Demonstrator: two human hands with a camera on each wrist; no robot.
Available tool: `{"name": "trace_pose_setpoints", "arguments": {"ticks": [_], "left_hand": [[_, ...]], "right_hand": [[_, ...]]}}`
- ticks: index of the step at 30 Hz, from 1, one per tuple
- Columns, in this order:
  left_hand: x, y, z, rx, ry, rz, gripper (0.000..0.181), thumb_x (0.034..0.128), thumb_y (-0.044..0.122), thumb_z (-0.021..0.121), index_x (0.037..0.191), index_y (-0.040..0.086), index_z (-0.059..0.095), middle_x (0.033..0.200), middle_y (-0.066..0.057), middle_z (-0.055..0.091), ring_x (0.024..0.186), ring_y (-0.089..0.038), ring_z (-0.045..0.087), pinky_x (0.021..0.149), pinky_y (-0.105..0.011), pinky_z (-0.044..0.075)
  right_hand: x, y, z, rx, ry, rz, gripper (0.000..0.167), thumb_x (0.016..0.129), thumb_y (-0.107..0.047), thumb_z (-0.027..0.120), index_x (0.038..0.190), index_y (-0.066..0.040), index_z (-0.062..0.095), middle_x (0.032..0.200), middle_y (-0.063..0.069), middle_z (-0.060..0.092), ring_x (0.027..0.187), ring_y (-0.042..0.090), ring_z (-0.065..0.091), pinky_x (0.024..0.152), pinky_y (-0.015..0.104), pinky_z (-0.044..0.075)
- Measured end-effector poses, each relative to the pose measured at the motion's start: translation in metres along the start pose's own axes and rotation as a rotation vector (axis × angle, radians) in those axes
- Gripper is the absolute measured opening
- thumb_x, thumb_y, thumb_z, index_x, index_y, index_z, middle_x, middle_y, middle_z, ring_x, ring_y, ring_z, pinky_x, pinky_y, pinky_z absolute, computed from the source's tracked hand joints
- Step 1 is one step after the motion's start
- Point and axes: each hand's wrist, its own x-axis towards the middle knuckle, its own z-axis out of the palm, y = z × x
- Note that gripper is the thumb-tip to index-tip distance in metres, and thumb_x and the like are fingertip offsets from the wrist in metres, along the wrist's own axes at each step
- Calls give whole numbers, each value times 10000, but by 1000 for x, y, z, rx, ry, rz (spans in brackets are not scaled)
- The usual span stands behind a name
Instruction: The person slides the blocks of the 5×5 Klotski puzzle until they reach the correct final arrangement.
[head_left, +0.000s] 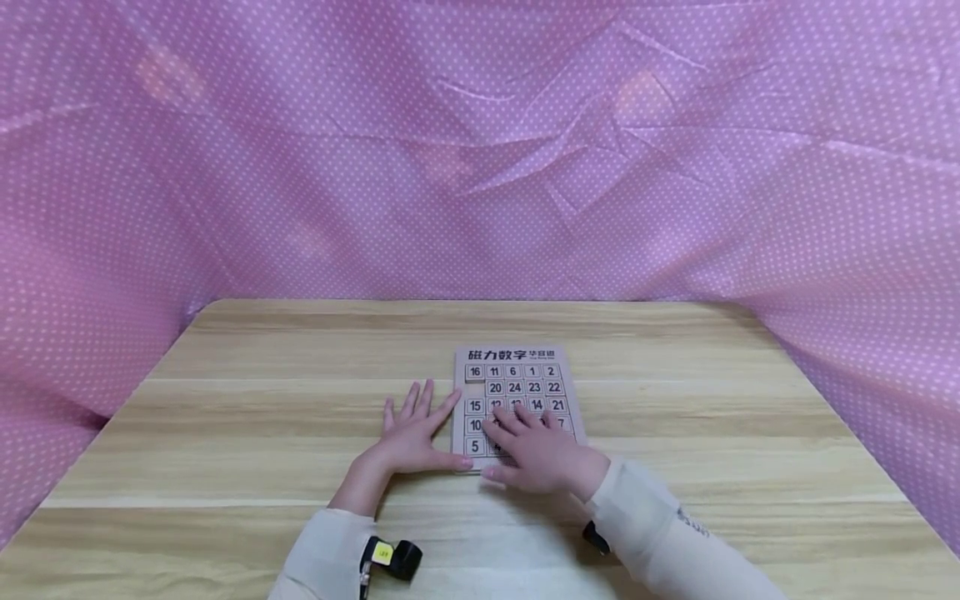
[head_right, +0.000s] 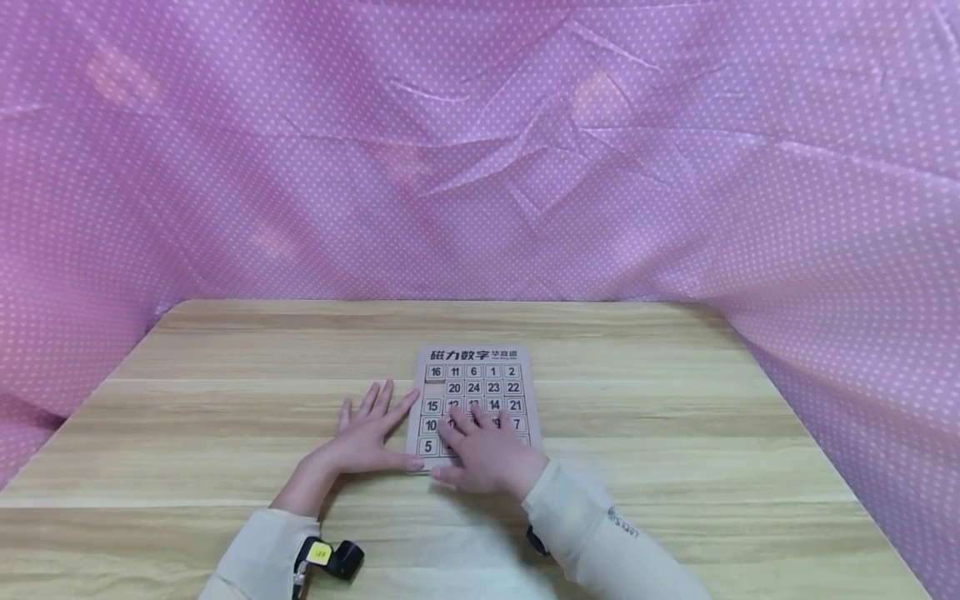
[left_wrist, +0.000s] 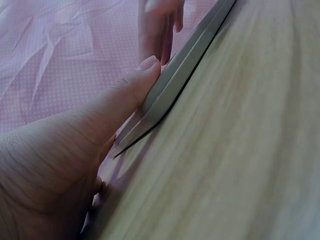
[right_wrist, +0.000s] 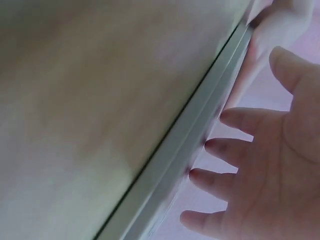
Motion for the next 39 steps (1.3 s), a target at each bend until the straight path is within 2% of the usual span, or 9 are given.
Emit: {"name": "trace_pose_setpoints", "arguments": {"ticks": [4, 8, 23, 32, 39], "left_hand": [[0, 0, 0, 2, 6, -1, 1029, 548, 765, 510, 1384, 292, 141, 1405, -174, -19, 1265, -316, -75, 929, -557, -112], [0, 0, 0, 4, 7, 0, 1028, 550, 762, 512, 1384, 287, 142, 1403, -177, -21, 1264, -321, -74, 928, -559, -110], [0, -1, 2, 5, 4, -3, 1034, 541, 780, 493, 1383, 297, 138, 1407, -170, -20, 1265, -313, -81, 927, -558, -113], [1, -1, 2, 1, 2, -7, 1031, 542, 779, 495, 1382, 298, 139, 1408, -163, -27, 1265, -309, -83, 929, -555, -115], [0, 1, 1, 6, 3, -1, 1035, 542, 779, 494, 1383, 292, 139, 1405, -169, -20, 1265, -314, -76, 928, -558, -111]], "right_hand": [[-10, -12, 3, -12, 0, -73, 660, 833, -581, 330, 1366, -198, 258, 1419, 45, 132, 1265, 309, 100, 944, 575, 100], [-14, -17, 5, -18, -5, -94, 657, 829, -583, 336, 1364, -210, 255, 1420, 40, 121, 1268, 302, 78, 945, 574, 92], [2, -10, 6, -22, -2, -55, 664, 834, -577, 342, 1371, -201, 241, 1425, 31, 106, 1270, 311, 64, 945, 575, 98], [9, -6, 4, -4, -28, -22, 664, 828, -592, 329, 1372, -225, 232, 1428, 6, 88, 1272, 301, 52, 946, 572, 92], [-2, -4, 1, 21, -19, -36, 677, 828, -583, 352, 1375, -203, 232, 1425, 38, 104, 1271, 307, 64, 953, 564, 83]]}}
